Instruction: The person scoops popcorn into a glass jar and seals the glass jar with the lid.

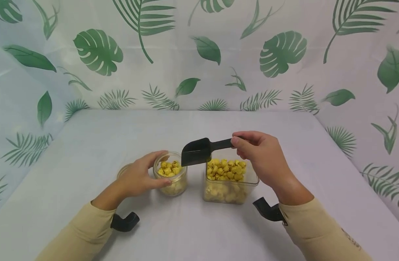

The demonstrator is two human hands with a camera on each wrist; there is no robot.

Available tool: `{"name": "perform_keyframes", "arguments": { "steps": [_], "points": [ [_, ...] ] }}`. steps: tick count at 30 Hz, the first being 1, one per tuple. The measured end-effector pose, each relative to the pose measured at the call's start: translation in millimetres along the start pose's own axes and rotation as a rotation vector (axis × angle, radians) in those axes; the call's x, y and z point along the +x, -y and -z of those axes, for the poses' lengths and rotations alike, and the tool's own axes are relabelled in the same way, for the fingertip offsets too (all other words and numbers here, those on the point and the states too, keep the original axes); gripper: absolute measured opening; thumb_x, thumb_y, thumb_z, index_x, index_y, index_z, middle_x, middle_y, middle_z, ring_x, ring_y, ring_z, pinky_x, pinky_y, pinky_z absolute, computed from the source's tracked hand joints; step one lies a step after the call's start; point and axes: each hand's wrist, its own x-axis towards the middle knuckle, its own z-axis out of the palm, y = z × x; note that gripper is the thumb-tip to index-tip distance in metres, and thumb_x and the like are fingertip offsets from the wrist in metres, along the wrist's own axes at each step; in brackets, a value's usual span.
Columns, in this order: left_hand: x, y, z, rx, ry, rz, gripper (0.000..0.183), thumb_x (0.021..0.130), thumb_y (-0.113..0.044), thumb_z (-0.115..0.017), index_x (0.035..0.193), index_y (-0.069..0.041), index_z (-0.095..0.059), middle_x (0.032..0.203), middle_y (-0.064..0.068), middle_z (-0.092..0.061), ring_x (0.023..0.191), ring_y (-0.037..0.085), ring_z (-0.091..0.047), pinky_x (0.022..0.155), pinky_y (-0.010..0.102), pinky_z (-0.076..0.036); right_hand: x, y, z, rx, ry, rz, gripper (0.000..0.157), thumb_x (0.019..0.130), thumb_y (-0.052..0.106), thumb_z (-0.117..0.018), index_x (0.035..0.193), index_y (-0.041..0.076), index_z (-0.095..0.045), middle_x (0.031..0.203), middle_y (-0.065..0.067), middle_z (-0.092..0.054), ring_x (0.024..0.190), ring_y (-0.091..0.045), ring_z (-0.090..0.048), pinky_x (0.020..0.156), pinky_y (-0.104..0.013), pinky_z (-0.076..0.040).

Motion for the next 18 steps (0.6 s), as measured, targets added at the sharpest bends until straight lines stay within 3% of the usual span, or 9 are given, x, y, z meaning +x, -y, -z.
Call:
{"name": "perform_keyframes", "arguments": {
  "steps": [2,4,9,15,18],
  "points": [
    [-0.9,-2.0,0.7,0.006,0.007,0.01,0.088,0.079,-0.038,-0.085,0.15,-0.005,-0.043,0.149,0.01,-0.048,0.13,0.032,-0.05,0.106,0.049,-0.042,-2.0,-0.5,10.4,0.089,-0.012,0.015,0.012,0.098,0.008,-0.066,0.105,0.012,-0.074,0.08,0.0,-0.061,0.073,-0.013,-0.055,0.068,-0.019,-0.051],
    [-1.1,-3.7,1.9,0.008,0.013,0.02,0.089,0.079,-0.037,-0.085,0.15,-0.005,-0.043,0.149,0.01,-0.047,0.13,0.032,-0.05,0.106,0.049,-0.041,-4.3,-0.8,22.1,0.166,-0.024,0.033,0.016,0.097,0.004,-0.066,0.1,0.014,-0.077,0.084,0.0,-0.065,0.072,-0.012,-0.058,0.069,-0.017,-0.053],
    [1.2,-6.9,6.1,-0.029,0.042,0.054,0.092,0.079,-0.037,-0.085,0.152,-0.005,-0.039,0.151,0.011,-0.044,0.131,0.034,-0.048,0.106,0.05,-0.041,-10.1,-2.3,51.0,0.302,-0.046,0.069,0.021,0.096,-0.006,-0.061,0.1,0.005,-0.078,0.085,-0.003,-0.068,0.07,-0.012,-0.061,0.071,-0.018,-0.055],
    [6.9,-14.6,12.8,-0.099,0.066,0.087,0.099,0.076,-0.036,-0.088,0.153,-0.006,-0.034,0.153,0.01,-0.04,0.138,0.034,-0.04,0.111,0.051,-0.035,-15.4,-4.9,72.3,0.305,-0.058,0.061,0.026,0.095,-0.012,-0.059,0.1,0.004,-0.079,0.08,-0.004,-0.068,0.068,-0.013,-0.06,0.066,-0.018,-0.053],
    [13.9,-23.3,14.3,-0.07,0.065,0.068,0.1,0.076,-0.04,-0.088,0.154,-0.008,-0.034,0.153,0.005,-0.042,0.141,0.028,-0.036,0.113,0.05,-0.031,-19.1,-2.9,79.0,0.204,-0.085,0.034,0.026,0.095,-0.009,-0.061,0.098,0.009,-0.08,0.077,-0.002,-0.068,0.067,-0.012,-0.059,0.064,-0.016,-0.051]
  ]
}}
